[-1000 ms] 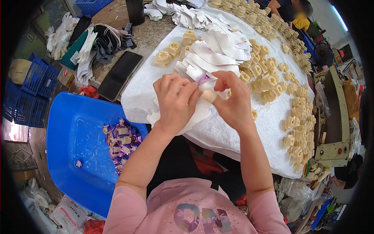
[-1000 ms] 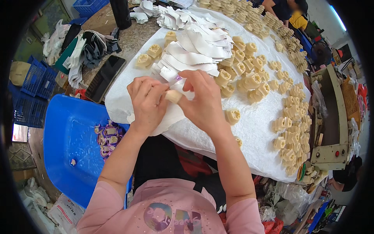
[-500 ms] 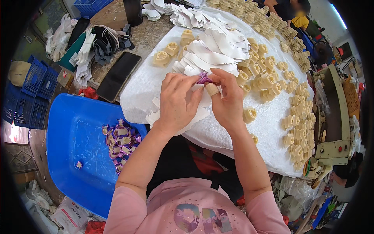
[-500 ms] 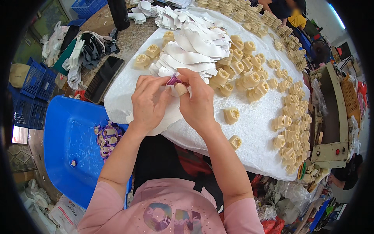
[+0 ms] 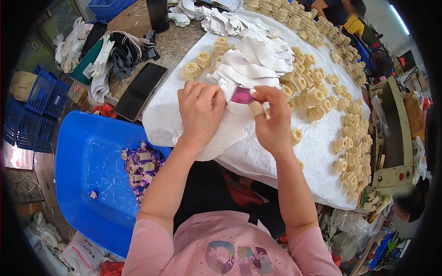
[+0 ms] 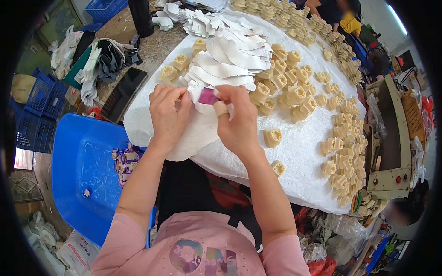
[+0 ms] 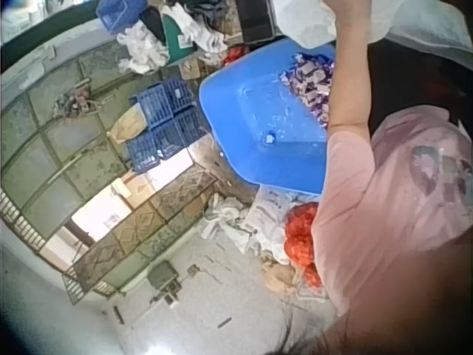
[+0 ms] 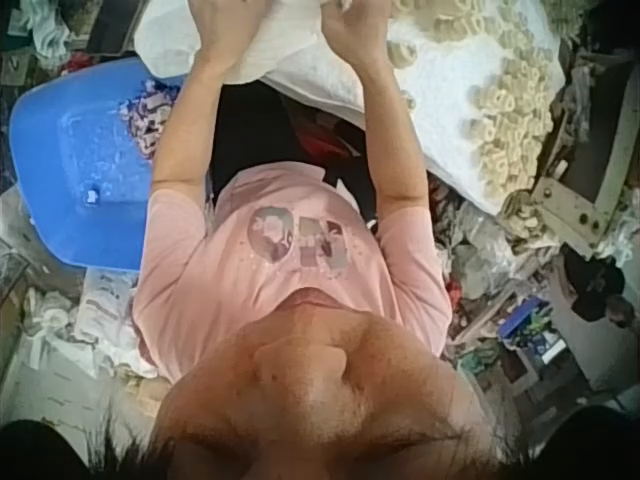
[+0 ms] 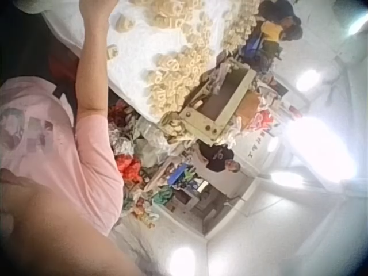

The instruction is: Assembling foam and leather components for shoes by folding and pressing parts together.

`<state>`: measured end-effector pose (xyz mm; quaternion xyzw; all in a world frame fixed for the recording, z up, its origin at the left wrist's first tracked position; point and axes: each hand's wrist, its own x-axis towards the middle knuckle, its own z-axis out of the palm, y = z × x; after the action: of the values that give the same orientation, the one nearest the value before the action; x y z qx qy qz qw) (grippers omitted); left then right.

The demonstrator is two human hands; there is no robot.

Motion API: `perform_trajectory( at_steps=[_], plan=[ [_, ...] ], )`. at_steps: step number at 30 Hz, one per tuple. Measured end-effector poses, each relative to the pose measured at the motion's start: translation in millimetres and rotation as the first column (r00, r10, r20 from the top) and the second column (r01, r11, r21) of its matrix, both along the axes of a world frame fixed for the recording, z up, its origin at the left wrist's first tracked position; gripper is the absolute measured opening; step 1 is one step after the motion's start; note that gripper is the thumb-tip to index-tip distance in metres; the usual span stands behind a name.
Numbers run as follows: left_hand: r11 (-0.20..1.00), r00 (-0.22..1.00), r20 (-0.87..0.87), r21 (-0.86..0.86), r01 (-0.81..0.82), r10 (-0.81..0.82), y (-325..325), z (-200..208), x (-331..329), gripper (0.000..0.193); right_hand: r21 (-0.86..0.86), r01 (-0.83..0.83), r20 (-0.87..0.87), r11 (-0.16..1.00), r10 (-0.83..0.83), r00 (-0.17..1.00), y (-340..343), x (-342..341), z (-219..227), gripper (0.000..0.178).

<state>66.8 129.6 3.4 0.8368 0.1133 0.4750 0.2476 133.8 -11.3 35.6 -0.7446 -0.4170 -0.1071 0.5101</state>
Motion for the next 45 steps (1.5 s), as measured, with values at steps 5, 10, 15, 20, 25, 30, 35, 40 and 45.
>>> perform_trajectory(
  at_steps=[5, 10, 15, 20, 25, 30, 35, 40, 45],
  plan=[
    [0.994, 0.994, -0.039, 0.048, -0.103, 0.104, 5, -10, 5, 0.005, 0.353, 0.102, -0.338, 0.93, 0.025, 0.941, -32, 8, -8, 0.022],
    [0.981, 0.984, -0.063, 0.106, -0.162, 0.17, 10, -15, 6, 0.004, 0.423, 0.284, -0.483, 0.861, -0.051, 0.874, -42, 15, -2, 0.017],
    [0.975, 0.989, -0.133, -0.198, -0.097, 0.072, 5, -11, 4, 0.011, 0.339, 0.275, -0.42, 0.9, -0.117, 0.9, -54, 19, -10, 0.021],
    [0.88, 0.998, 0.065, -0.475, 0.02, 0.012, -6, 7, -1, 0.021, 0.313, 0.21, -0.286, 0.926, -0.119, 0.951, -47, 15, -10, 0.027],
    [0.976, 0.993, 0.083, 0.208, 0.062, -0.081, -12, 28, 9, 0.03, 0.268, 0.181, -0.124, 0.946, -0.152, 0.981, -31, 8, 4, 0.026],
    [0.914, 0.998, -0.016, 0.4, 0.06, -0.059, -4, 33, 37, 0.027, 0.117, 0.082, 0.172, 0.99, -0.102, 0.98, -23, 3, 13, 0.03],
    [0.939, 0.996, 0.044, 0.338, 0.056, -0.076, -1, 26, 40, 0.017, 0.468, 0.147, -0.336, 0.871, 0.022, 0.942, -40, 0, 10, 0.026],
    [0.958, 0.999, 0.047, 0.287, -0.023, 0.01, 12, 22, 44, 0.016, 0.595, 0.302, -0.416, 0.745, -0.036, 0.908, -61, 3, 17, 0.026],
    [0.983, 0.984, -0.014, 0.057, 0.176, -0.175, 8, 13, 29, 0.02, 0.674, 0.236, -0.385, 0.7, 0.061, 0.921, -103, 11, 34, 0.027]
  ],
)
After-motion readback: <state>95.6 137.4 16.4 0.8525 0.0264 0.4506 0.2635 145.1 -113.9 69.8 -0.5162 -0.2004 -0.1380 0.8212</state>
